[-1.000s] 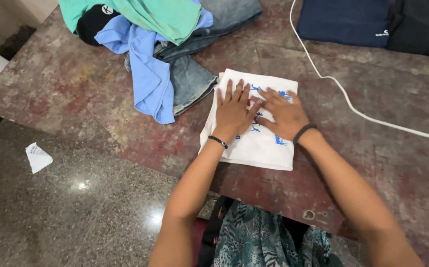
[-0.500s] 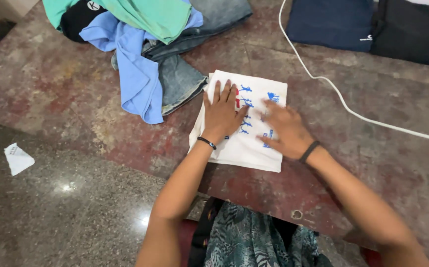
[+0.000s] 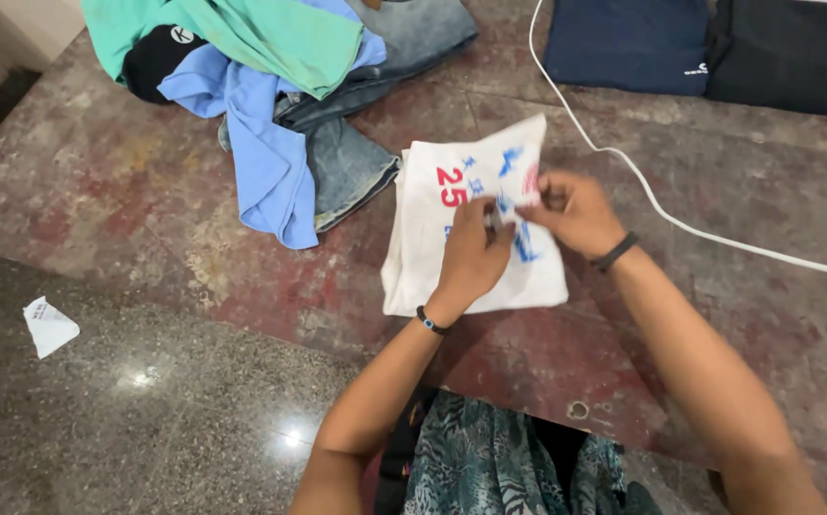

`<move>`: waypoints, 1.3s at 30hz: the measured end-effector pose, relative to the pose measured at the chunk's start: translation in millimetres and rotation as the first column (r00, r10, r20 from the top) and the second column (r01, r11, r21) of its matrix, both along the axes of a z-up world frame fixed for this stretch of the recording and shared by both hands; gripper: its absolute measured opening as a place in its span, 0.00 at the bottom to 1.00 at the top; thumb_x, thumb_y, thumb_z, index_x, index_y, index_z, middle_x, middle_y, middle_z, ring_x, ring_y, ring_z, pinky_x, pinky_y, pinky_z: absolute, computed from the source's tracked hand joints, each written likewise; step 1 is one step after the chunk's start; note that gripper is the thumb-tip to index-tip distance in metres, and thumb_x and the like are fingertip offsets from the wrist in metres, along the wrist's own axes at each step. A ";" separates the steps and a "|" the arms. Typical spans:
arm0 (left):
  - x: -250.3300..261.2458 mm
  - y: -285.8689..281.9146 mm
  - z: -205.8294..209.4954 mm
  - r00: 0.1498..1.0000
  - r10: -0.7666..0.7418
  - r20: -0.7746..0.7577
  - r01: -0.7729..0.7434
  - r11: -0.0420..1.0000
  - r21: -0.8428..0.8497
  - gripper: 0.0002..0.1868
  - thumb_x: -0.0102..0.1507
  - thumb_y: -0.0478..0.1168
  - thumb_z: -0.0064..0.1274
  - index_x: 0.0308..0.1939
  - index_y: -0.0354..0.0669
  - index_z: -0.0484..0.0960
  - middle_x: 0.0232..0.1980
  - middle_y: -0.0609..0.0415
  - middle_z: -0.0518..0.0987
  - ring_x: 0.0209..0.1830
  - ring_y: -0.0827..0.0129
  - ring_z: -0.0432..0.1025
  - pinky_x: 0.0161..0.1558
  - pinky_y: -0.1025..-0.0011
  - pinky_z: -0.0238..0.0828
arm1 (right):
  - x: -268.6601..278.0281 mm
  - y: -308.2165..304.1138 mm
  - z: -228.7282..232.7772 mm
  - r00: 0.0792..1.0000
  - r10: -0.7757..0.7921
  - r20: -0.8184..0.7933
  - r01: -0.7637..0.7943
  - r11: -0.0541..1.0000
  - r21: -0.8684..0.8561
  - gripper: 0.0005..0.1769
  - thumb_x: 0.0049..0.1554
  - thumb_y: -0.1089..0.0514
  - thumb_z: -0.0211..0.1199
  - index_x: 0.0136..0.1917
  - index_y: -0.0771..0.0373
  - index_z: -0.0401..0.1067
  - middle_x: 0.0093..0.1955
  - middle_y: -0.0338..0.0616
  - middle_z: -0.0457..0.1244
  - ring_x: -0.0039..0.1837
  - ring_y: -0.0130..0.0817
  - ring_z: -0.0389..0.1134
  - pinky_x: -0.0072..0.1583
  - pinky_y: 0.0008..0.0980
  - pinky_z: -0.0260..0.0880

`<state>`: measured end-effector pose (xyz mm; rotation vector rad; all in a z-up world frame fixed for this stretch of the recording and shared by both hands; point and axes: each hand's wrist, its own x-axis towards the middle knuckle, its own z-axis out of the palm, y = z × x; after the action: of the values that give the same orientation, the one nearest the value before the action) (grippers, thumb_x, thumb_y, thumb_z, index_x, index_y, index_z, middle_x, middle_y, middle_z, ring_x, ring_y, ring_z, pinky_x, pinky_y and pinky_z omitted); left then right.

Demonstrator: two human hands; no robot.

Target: The person folds a dark blue t-shirt on a table, then folds a white t-shirt with red graphics. Each shirt is smoothed, folded in half, and stacked. The person then picks up a light green shirt to begin folding.

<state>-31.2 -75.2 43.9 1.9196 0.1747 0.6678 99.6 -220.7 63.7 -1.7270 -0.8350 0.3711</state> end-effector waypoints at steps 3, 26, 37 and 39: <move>10.8 2.6 27.4 0.971 0.122 0.205 -0.094 0.986 -0.139 0.22 0.67 0.38 0.54 0.64 0.37 0.70 0.53 0.45 0.72 0.44 0.63 0.74 0.46 0.67 0.75 | -5.1 12.6 46.3 0.962 -0.035 0.269 0.025 0.999 0.039 0.13 0.55 0.62 0.73 0.49 0.68 0.71 0.41 0.38 0.66 0.43 0.18 0.64 0.44 0.23 0.67; -78.6 53.1 2.9 0.999 0.033 -0.031 -0.016 0.894 0.447 0.40 0.53 0.21 0.47 0.71 0.43 0.69 0.64 0.39 0.78 0.64 0.44 0.73 0.62 0.58 0.69 | -9.5 35.4 13.9 0.996 -0.016 0.091 0.010 0.997 0.072 0.10 0.61 0.62 0.60 0.54 0.64 0.63 0.49 0.39 0.61 0.52 0.24 0.61 0.54 0.30 0.65; -6.6 15.1 24.6 0.910 -0.347 0.226 0.302 0.930 0.212 0.55 0.52 0.35 0.65 0.76 0.30 0.47 0.75 0.28 0.57 0.77 0.39 0.53 0.74 0.54 0.52 | -16.4 47.0 122.3 0.736 0.071 0.673 -0.040 0.997 -0.061 0.16 0.65 0.63 0.59 0.63 0.68 0.59 0.54 0.58 0.61 0.56 0.53 0.66 0.56 0.45 0.66; 11.0 -2.1 25.1 0.906 -0.370 0.206 0.308 0.909 0.281 0.50 0.55 0.45 0.70 0.74 0.33 0.57 0.71 0.29 0.64 0.74 0.38 0.58 0.74 0.53 0.54 | -26.4 33.6 141.5 0.620 0.131 0.774 0.015 0.984 -0.178 0.15 0.64 0.62 0.58 0.62 0.64 0.62 0.55 0.56 0.64 0.57 0.56 0.67 0.55 0.49 0.67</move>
<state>-20.1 -77.4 69.0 2.0050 -0.4191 0.7126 73.2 -187.0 205.2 -2.0379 -1.5304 -0.3473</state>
